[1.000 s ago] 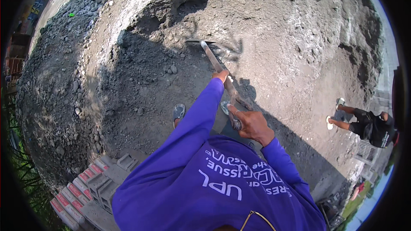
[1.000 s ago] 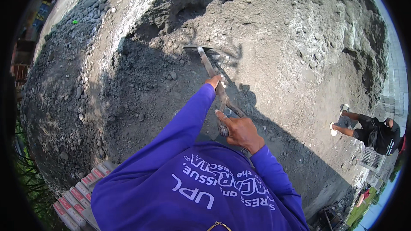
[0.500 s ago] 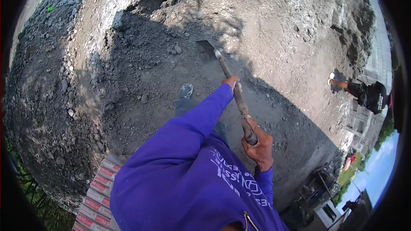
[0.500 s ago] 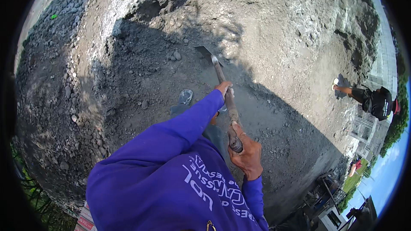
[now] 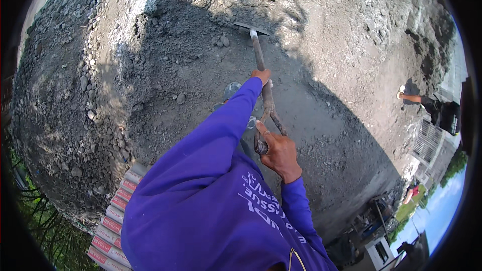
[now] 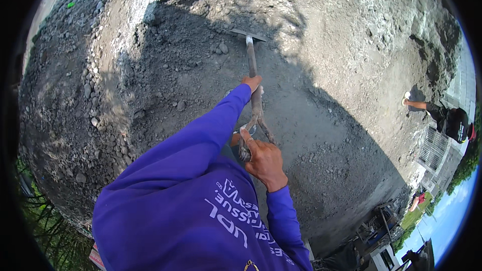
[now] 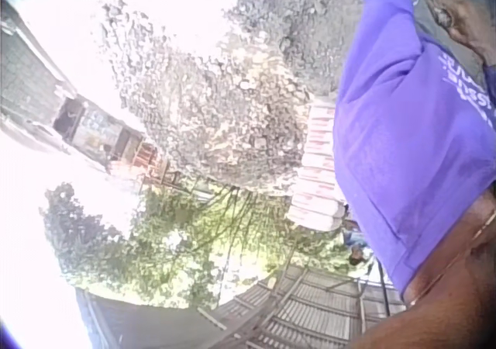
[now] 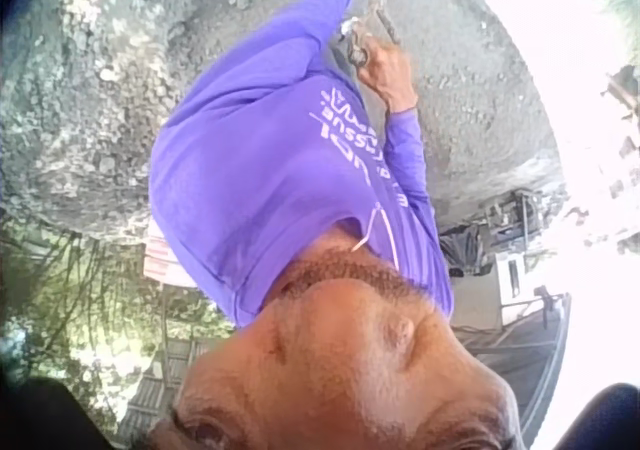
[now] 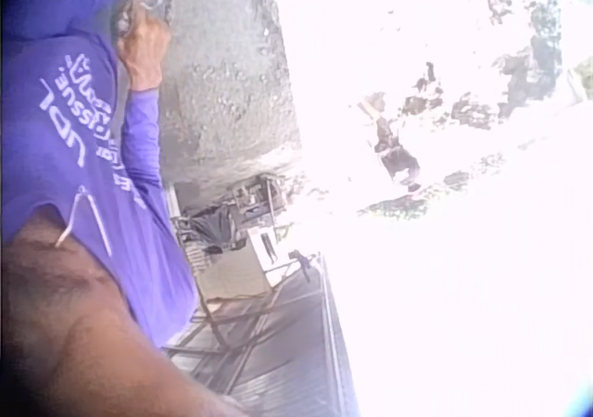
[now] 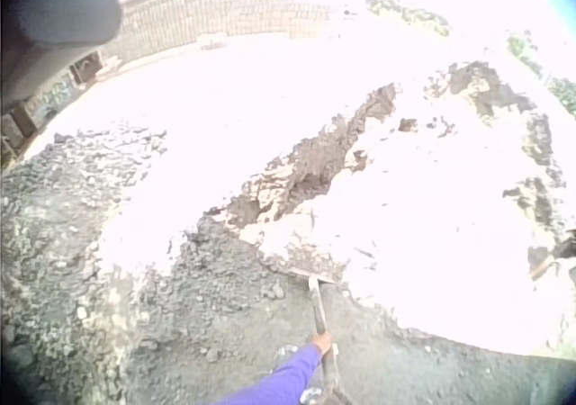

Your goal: The person uses a shovel to repeatedly scoop and move loose dirt and small rocks on a construction site. They stand near stacked concrete blocks and bags of material, working on a pile of earth while another worker is visible nearby.

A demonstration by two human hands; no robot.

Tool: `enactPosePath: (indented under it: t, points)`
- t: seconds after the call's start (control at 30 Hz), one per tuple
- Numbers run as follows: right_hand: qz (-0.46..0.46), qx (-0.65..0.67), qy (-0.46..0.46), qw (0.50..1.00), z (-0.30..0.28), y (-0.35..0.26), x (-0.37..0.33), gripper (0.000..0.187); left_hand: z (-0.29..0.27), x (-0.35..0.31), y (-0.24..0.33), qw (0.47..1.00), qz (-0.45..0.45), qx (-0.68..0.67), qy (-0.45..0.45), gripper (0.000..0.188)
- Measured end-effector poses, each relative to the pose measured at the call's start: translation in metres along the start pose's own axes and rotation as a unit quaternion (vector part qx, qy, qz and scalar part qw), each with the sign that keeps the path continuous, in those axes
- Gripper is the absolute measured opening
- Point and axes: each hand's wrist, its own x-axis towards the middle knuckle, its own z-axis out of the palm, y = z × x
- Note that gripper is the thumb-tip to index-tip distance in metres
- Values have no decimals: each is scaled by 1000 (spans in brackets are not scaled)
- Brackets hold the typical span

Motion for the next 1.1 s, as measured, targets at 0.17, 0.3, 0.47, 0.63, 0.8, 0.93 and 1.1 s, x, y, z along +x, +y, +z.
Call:
enactPosePath:
  t: [0.17,0.3,0.47,0.63,0.8,0.93,1.1]
  points:
    - [7,-26,-63,998,-43,-30,-13,85,3,-34,-47,995,-58,-85,-1,40]
    - [-2,-67,-39,997,-79,-39,-5,86,12,-48,-44,985,-43,-161,-38,37]
    - [-17,-58,-41,997,-39,-37,13,86,-6,-28,2,992,6,-118,-35,39]
    - [-21,-69,-41,997,13,-32,78,84,-34,14,57,999,26,-14,-39,47]
    - [-13,-41,-104,994,-22,-52,60,84,-43,-4,1,994,-9,-111,2,44]
    - [-37,-86,-90,992,-65,-61,48,84,-31,-12,-24,989,18,-145,-25,38]
    - [-65,-89,-122,986,-48,-61,59,83,-45,-32,11,981,19,-191,-39,37]
